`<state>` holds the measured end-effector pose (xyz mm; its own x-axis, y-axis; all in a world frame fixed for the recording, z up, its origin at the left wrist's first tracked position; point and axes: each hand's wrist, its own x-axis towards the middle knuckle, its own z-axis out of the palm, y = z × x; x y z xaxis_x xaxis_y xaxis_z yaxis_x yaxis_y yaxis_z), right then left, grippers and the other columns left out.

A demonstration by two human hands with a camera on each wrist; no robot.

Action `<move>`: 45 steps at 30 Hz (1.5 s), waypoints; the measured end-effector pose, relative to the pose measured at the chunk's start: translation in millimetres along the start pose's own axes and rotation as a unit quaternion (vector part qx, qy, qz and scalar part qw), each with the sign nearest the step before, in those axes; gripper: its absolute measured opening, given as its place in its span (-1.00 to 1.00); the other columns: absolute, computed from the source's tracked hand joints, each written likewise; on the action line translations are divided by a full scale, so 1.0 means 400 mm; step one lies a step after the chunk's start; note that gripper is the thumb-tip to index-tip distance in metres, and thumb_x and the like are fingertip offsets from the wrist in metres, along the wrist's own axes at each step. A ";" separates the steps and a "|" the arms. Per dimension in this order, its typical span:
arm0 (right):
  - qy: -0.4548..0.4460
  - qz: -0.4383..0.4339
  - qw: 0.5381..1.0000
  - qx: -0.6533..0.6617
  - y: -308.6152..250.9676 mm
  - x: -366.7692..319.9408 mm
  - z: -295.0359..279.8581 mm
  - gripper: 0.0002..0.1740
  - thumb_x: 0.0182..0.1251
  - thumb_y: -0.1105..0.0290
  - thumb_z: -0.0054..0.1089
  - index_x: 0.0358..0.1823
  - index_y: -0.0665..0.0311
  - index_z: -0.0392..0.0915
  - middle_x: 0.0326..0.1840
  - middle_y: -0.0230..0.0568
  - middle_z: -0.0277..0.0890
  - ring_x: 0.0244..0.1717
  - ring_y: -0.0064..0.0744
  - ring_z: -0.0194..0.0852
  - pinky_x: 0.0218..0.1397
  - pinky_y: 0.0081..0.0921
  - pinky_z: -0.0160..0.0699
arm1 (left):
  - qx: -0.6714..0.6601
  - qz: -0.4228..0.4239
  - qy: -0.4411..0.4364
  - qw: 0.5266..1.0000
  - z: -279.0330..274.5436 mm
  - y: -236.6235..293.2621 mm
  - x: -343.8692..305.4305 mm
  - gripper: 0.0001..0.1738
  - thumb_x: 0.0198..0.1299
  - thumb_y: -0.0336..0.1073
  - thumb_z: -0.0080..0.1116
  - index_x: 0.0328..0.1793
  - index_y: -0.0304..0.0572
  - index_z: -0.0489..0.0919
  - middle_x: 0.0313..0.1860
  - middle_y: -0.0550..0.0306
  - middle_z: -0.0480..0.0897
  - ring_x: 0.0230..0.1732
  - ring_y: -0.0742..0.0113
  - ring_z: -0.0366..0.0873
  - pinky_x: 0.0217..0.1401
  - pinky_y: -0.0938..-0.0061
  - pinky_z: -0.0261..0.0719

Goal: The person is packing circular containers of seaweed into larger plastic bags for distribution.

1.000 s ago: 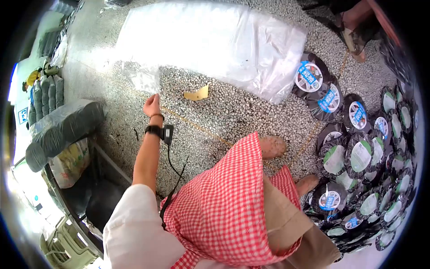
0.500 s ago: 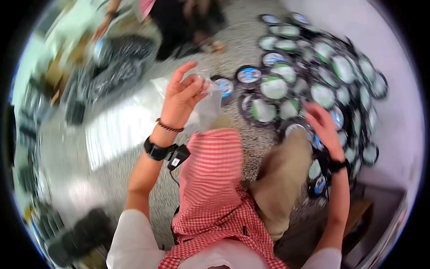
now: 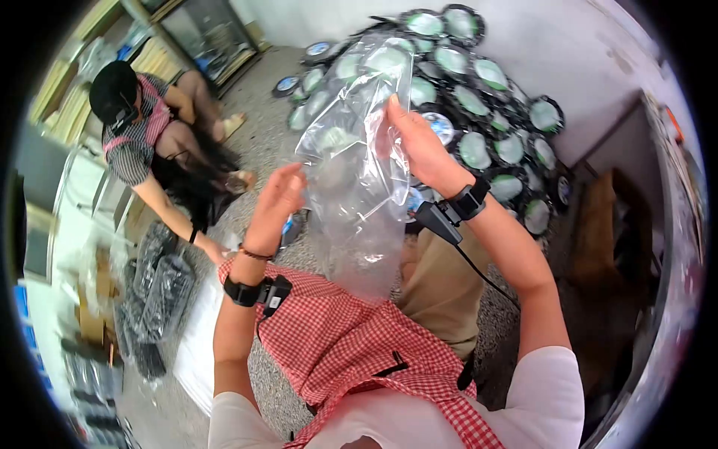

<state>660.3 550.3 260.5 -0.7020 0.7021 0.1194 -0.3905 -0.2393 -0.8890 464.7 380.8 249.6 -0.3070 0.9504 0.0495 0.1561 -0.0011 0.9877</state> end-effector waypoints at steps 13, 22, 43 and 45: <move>0.248 -0.003 0.968 -0.026 -0.048 -0.308 -0.064 -0.40 0.41 -0.16 -0.33 -0.26 0.25 0.48 -0.42 -0.45 0.44 -0.45 -0.67 0.35 -0.39 -0.66 0.38 | 0.169 0.280 -0.160 0.931 0.174 -0.148 0.184 -0.53 0.14 -0.12 0.22 0.06 -0.30 0.46 0.11 -0.07 0.50 0.19 0.20 0.39 0.24 0.36 0.30; 0.186 -0.029 0.982 -0.032 -0.061 -0.384 -0.101 -0.82 0.32 0.29 0.11 -0.29 0.26 0.52 -0.43 -0.55 0.48 -0.47 -0.79 0.33 -0.40 -0.77 0.32 | -0.061 0.132 -0.134 0.980 0.136 -0.037 0.218 -0.75 0.37 -0.24 -0.11 -0.37 -0.16 0.43 -0.63 0.41 0.31 -0.65 0.68 0.21 -0.63 0.71 0.24; -0.042 0.023 0.998 -0.045 0.123 -0.261 -0.089 -0.72 0.32 0.23 0.08 -0.25 0.35 0.53 -0.37 -0.39 0.51 -0.38 -0.69 0.41 -0.23 -0.72 0.42 | -0.063 0.048 0.058 0.995 -0.188 -0.142 0.005 -0.77 0.40 -0.22 -0.16 -0.31 -0.11 0.41 -0.44 0.47 0.30 -0.43 0.72 0.17 -0.35 0.77 0.19; -0.011 0.012 0.997 -0.077 0.126 -0.255 -0.072 -0.76 0.35 0.27 0.05 -0.38 0.29 0.50 -0.48 -0.51 0.41 -0.48 -0.77 0.26 -0.42 -0.77 0.25 | -0.072 0.025 0.070 0.995 -0.199 -0.153 -0.011 -0.77 0.40 -0.22 -0.16 -0.31 -0.10 0.41 -0.46 0.48 0.30 -0.46 0.72 0.16 -0.39 0.77 0.18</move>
<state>729.4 485.8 190.7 -0.7234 0.6823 0.1055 -0.2786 -0.1486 -0.9489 381.7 352.0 200.8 -0.4320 0.8953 0.1091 0.0408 -0.1014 0.9940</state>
